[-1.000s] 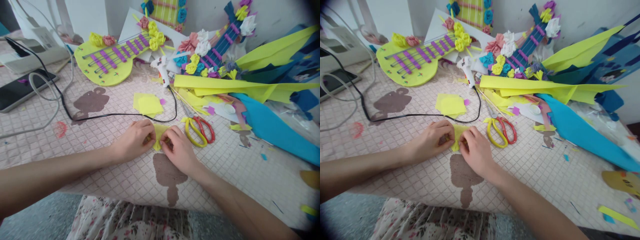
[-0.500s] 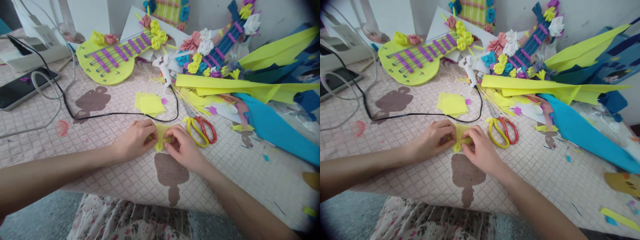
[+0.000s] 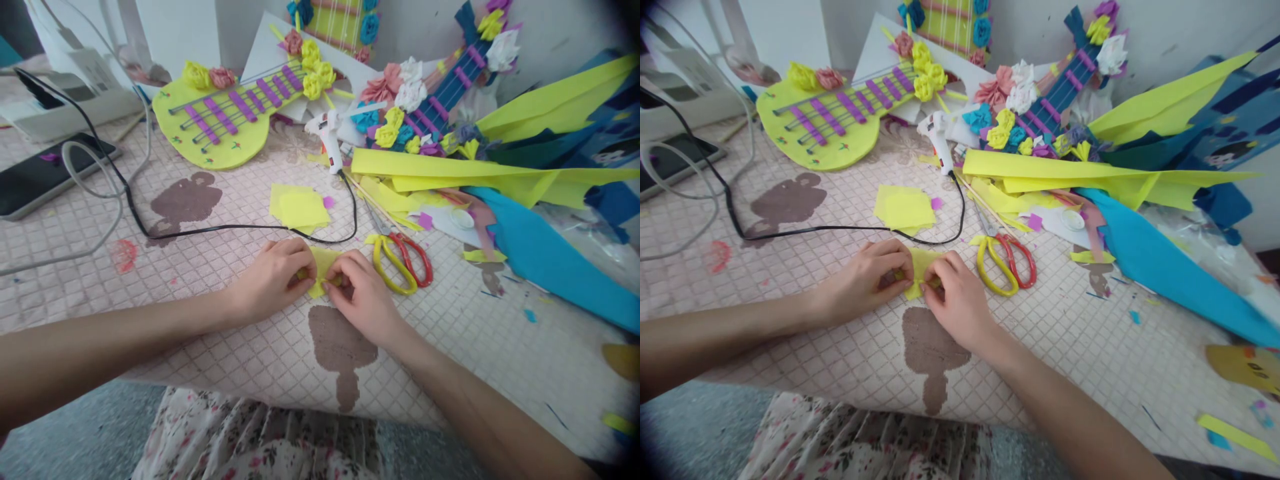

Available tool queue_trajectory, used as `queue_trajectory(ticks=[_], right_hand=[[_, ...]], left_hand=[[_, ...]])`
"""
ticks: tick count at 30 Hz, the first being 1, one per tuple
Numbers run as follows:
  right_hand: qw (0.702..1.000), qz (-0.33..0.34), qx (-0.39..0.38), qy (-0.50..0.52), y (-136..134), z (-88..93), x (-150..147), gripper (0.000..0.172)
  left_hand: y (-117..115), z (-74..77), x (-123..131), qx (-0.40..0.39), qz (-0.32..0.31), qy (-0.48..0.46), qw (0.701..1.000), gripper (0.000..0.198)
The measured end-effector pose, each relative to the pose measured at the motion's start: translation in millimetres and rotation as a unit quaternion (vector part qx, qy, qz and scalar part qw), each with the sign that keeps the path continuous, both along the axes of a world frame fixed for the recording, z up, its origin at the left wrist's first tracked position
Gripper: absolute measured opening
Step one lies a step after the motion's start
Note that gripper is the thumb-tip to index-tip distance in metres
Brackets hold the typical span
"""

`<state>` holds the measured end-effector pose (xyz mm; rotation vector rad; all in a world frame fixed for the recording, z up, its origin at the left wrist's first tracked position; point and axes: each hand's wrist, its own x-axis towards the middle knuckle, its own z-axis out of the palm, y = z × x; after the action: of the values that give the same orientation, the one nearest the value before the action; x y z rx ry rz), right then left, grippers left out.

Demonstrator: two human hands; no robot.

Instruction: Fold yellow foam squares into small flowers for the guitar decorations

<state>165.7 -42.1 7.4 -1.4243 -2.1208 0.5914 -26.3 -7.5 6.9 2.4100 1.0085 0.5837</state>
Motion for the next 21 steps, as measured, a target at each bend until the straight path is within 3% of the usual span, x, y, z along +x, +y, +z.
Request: queue_trajectory(ticks=[21], right_hand=[[1.000,0.007,-0.015,-0.012,-0.8,0.6,0.6,0.010]], left_hand=[[-0.1,2.8,-1.8,-0.011,-0.014,0.003,1.000,0.002]])
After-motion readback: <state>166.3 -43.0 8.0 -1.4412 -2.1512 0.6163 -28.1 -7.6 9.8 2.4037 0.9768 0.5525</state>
